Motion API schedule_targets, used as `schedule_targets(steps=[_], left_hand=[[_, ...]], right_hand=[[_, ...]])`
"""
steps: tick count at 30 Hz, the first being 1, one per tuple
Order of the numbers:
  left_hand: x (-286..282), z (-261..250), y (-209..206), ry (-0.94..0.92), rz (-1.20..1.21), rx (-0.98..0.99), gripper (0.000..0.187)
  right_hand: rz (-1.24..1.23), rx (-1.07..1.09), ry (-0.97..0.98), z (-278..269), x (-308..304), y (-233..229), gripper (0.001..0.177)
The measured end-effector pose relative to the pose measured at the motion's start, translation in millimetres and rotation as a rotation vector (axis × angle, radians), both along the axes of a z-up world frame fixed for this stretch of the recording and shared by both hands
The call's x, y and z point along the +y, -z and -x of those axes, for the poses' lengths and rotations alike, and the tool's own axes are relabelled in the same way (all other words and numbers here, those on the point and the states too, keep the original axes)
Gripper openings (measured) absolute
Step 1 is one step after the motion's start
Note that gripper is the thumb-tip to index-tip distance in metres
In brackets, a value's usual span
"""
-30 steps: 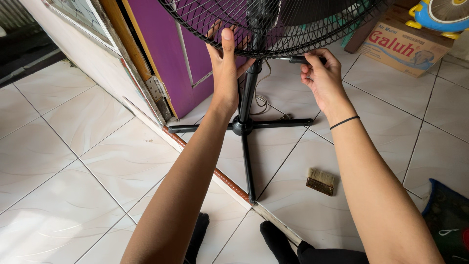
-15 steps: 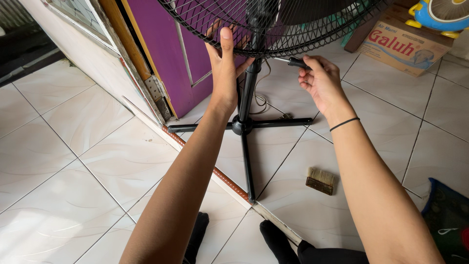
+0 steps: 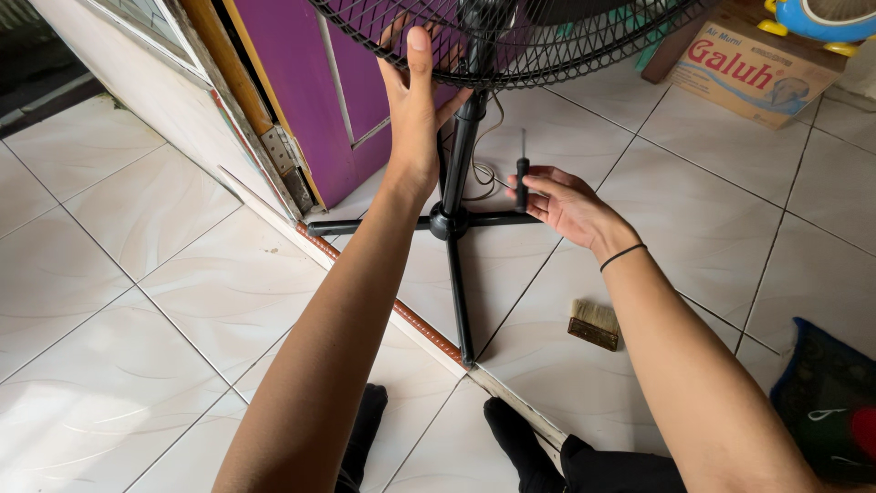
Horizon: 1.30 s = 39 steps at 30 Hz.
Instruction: The person uses a screwdriver to loosen and remove the front grille of a standing electric fan, then detaches the fan blades from the motor hub. The front grille is placed on the floor, and the person continues to manipulate the central hub and blades.
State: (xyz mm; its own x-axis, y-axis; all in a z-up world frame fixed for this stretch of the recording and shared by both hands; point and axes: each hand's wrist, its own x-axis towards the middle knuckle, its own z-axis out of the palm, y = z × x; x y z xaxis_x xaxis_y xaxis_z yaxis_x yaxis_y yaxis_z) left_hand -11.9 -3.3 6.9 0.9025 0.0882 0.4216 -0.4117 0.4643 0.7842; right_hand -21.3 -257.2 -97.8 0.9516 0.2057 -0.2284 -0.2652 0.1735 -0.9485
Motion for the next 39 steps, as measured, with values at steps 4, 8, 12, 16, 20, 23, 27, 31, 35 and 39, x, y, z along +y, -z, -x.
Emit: schedule_targets(steps=[4, 8, 12, 16, 20, 23, 27, 31, 35, 39], left_hand=[[0.2, -2.6, 0.7, 0.008, 0.0, -0.004, 0.113], [-1.0, -5.0, 3.2, 0.012, 0.0, -0.01, 0.115], [-0.1, -6.6, 4.3, 0.016, 0.022, -0.001, 0.118], [-0.5, -6.8, 3.6, 0.002, 0.005, -0.004, 0.117], [-0.2, -4.5, 3.6, 0.003, 0.005, -0.012, 0.115], [0.2, -1.9, 2.8, -0.001, 0.004, -0.011, 0.115], [0.1, -1.9, 0.6, -0.006, 0.007, 0.011, 0.117], [0.2, -2.6, 3.6, -0.013, -0.02, -0.008, 0.118], [0.7, -6.8, 6.5, -0.019, -0.024, -0.038, 0.119], [1.0, -8.3, 8.5, -0.036, -0.003, -0.055, 0.118]], right_hand=[[0.558, -0.048, -0.056, -17.1, -6.0, 35.0, 0.022], [0.824, -0.057, -0.144, -9.9, -3.3, 101.5, 0.026], [1.235, 0.017, -0.336, 14.6, -9.6, 137.4, 0.025], [1.414, 0.174, -0.424, 32.5, -9.4, 140.6, 0.026], [1.472, 0.18, -0.466, 47.6, -5.1, 141.0, 0.027], [1.475, 0.2, -0.474, 53.7, -1.8, 141.6, 0.029], [1.531, 0.243, -0.506, 54.7, 2.1, 140.5, 0.025], [1.544, 0.247, -0.473, 48.8, -0.9, 139.7, 0.029], [1.439, 0.248, -0.415, 39.4, -10.3, 144.0, 0.024], [1.312, 0.161, -0.364, 28.8, -16.6, 142.9, 0.028]])
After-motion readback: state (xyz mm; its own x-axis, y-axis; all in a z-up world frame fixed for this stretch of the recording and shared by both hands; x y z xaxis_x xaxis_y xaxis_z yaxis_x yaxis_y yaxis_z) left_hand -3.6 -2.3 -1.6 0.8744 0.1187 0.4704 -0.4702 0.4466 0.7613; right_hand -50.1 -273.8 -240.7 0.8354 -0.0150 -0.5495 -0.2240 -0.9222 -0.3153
